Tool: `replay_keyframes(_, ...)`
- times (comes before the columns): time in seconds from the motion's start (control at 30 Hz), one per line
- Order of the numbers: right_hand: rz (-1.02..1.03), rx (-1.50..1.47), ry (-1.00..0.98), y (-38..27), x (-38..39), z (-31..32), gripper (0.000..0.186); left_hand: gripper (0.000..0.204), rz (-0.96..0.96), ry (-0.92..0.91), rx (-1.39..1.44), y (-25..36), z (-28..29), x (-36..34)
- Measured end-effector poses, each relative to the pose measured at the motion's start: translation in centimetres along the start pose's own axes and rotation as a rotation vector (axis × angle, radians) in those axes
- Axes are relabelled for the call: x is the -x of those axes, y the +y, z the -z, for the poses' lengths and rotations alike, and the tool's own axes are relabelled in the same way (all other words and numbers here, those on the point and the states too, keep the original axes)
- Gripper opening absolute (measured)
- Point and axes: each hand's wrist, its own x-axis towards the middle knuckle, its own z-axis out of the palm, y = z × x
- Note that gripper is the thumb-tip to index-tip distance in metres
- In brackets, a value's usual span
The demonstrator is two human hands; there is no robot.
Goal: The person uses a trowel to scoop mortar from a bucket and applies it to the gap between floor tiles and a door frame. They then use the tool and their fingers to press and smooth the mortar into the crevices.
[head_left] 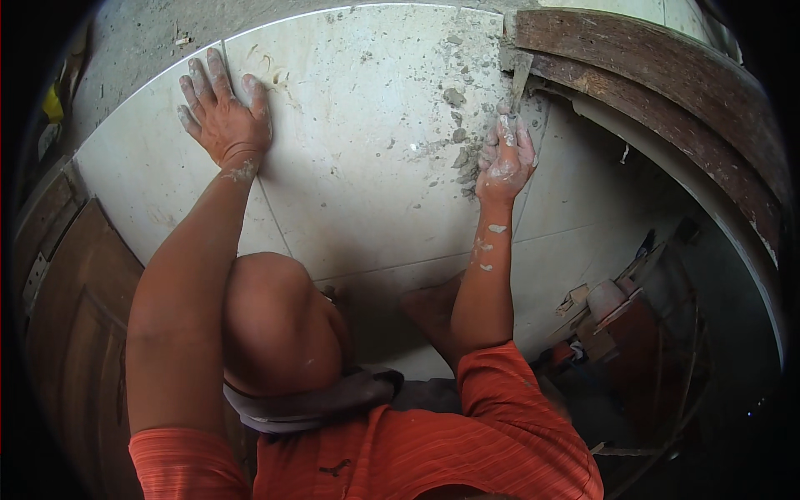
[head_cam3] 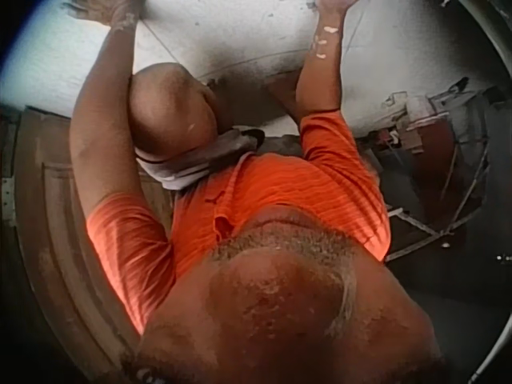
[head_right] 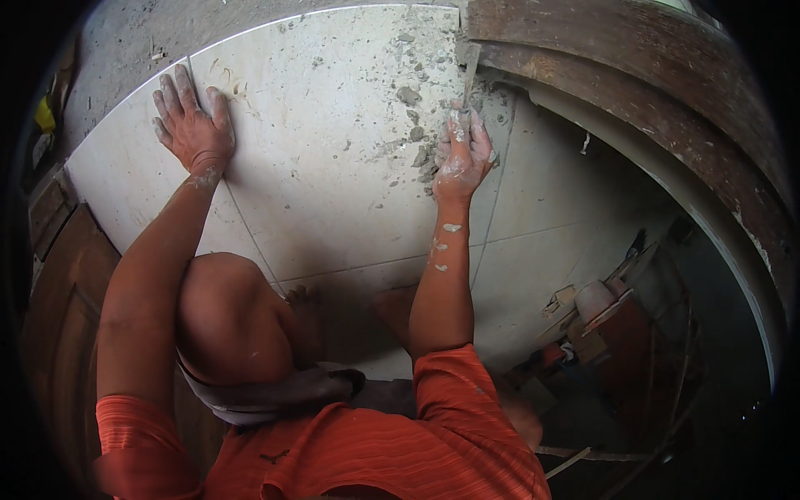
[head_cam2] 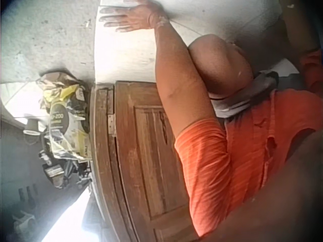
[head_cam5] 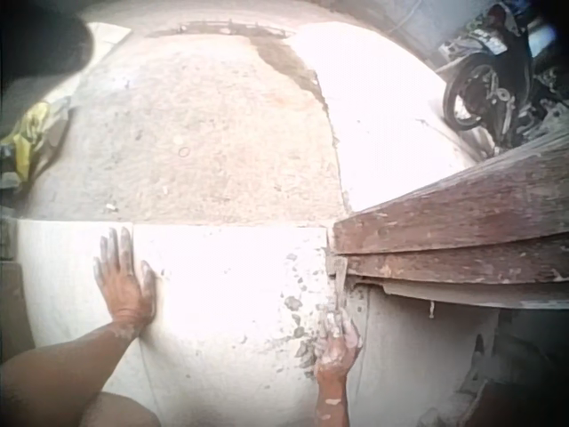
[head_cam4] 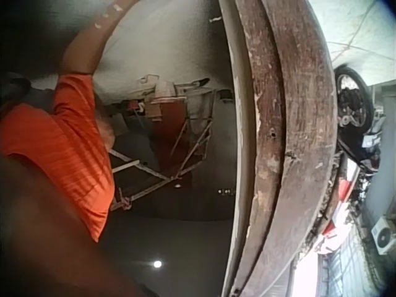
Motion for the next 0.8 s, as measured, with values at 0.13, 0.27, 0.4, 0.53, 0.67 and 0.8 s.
replay_keyframes(0.13,-0.071,0.188,0.057,0.8,-1.4,0.0,0.035,0.077,0.001,-0.002,0.027,0.2,0.1,0.0)
replay_keyframes(0.27,-0.006,0.124,0.100,0.5,-1.1,0.8,0.035,0.077,-0.010,0.008,0.021,0.0,-0.1,0.1)
replay_keyframes(0.4,0.012,0.042,0.030,-0.4,0.4,0.6,0.034,0.077,0.002,-0.008,0.010,0.1,0.0,0.1)
replay_keyframes(0.53,-0.069,0.060,-0.004,0.0,-1.0,0.4,0.034,0.077,0.005,0.001,0.040,0.2,0.0,-0.1)
replay_keyframes(0.67,0.025,0.010,-0.045,-0.8,-0.9,0.5,0.031,0.076,-0.011,0.006,0.023,-0.2,0.1,-0.1)
replay_keyframes(0.8,-0.020,0.045,-0.019,0.3,-1.3,1.0,0.036,0.075,-0.005,0.013,0.056,0.4,0.1,0.1)
